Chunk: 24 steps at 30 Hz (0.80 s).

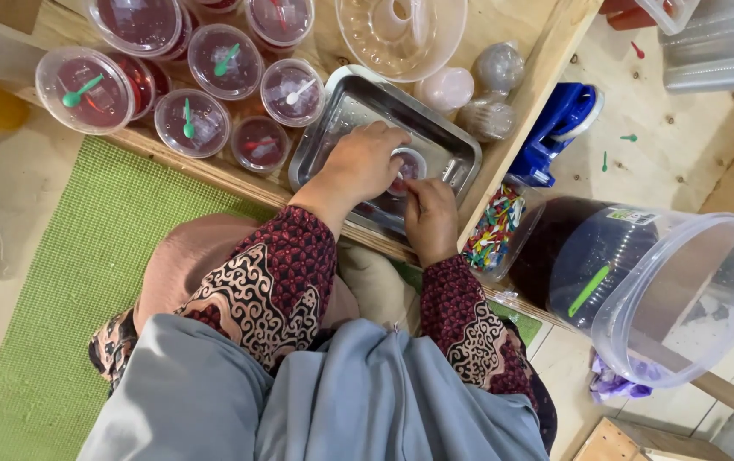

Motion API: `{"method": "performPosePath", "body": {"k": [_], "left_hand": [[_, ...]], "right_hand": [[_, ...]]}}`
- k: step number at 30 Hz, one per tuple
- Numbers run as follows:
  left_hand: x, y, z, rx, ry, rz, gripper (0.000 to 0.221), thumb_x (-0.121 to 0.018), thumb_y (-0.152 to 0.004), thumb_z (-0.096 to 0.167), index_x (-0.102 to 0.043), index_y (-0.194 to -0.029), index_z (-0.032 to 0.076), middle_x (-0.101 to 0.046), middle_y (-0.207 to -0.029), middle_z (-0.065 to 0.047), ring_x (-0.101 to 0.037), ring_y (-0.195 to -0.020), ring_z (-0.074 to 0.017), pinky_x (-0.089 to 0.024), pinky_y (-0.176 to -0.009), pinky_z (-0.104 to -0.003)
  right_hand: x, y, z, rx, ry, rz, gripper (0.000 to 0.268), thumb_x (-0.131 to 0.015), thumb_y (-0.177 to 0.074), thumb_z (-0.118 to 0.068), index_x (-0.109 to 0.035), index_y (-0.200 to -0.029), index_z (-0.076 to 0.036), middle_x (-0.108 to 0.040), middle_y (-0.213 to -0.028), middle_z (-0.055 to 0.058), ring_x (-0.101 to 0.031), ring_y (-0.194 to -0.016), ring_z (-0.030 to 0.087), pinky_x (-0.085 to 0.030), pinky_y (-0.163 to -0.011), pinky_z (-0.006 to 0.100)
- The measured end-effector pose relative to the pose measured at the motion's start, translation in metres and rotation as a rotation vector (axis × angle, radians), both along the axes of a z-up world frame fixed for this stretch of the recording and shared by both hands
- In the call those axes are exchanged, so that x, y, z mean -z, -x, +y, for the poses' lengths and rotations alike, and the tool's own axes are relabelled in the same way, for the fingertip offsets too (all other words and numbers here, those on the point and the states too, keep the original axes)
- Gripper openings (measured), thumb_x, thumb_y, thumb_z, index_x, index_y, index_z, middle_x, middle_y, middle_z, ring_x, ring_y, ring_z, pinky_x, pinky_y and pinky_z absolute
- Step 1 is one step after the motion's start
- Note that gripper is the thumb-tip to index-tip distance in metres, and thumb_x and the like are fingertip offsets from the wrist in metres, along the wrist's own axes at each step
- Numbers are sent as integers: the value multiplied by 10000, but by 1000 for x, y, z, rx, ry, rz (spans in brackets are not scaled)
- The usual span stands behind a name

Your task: The person uses a ladle to fill plastic cups with a red liquid from a large bucket and secures lids onto the cups.

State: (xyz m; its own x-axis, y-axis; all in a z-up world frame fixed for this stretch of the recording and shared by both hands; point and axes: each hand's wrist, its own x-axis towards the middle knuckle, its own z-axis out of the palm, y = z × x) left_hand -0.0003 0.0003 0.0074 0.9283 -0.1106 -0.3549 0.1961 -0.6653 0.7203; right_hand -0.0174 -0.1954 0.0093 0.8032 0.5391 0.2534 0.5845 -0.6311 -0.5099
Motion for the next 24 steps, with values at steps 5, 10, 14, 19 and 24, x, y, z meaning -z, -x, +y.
{"method": "performPosePath", "body": {"k": [5, 10, 14, 19, 24], "left_hand": [[-3, 1, 0, 5, -7, 0, 360, -619, -959, 258, -637, -1313, 193, -646, -1098, -89, -665, -1076, -333, -572, -870, -449], [-3, 2, 0, 0, -21, -14, 364, -636, -951, 257, -645, -1305, 173, -656, -1100, -100, -669, -1065, -339, -571, -866, -446], [-3, 0, -1, 24, 0, -9, 369, -642, -953, 274, -640, -1308, 171, -648, -1111, -99, -661, -1078, -339, -570, -873, -447], [-10, 0, -4, 38, 78, 31, 337, -646, -957, 257, -667, -1280, 165, -663, -1116, -104, -665, -1081, -326, -566, -876, -427], [-13, 1, -5, 91, 81, 49, 352, -657, -959, 285, -653, -1295, 180, -649, -1136, -100, -637, -1128, -331, -544, -932, -445]], "right_hand": [[4, 0, -8, 46, -79, 57, 190, -705, -901, 29, -779, -1040, -78, -687, -888, 96, -685, -853, 348, -559, -782, 435], [-3, 0, -10, 67, -163, 112, 206, -676, -912, 52, -770, -1047, -71, -683, -905, 114, -682, -845, 364, -554, -747, 427], [-6, 1, -8, 89, -184, 98, 205, -678, -909, 63, -775, -1032, -70, -688, -884, 103, -682, -808, 344, -555, -713, 411], [-9, 2, -3, 96, -234, 101, 206, -659, -930, 59, -781, -1017, -83, -684, -864, 84, -682, -777, 310, -551, -680, 372], [-16, 5, -2, 70, -283, 101, 198, -658, -918, 87, -771, -1016, -43, -688, -883, 126, -679, -785, 327, -553, -688, 383]]}}
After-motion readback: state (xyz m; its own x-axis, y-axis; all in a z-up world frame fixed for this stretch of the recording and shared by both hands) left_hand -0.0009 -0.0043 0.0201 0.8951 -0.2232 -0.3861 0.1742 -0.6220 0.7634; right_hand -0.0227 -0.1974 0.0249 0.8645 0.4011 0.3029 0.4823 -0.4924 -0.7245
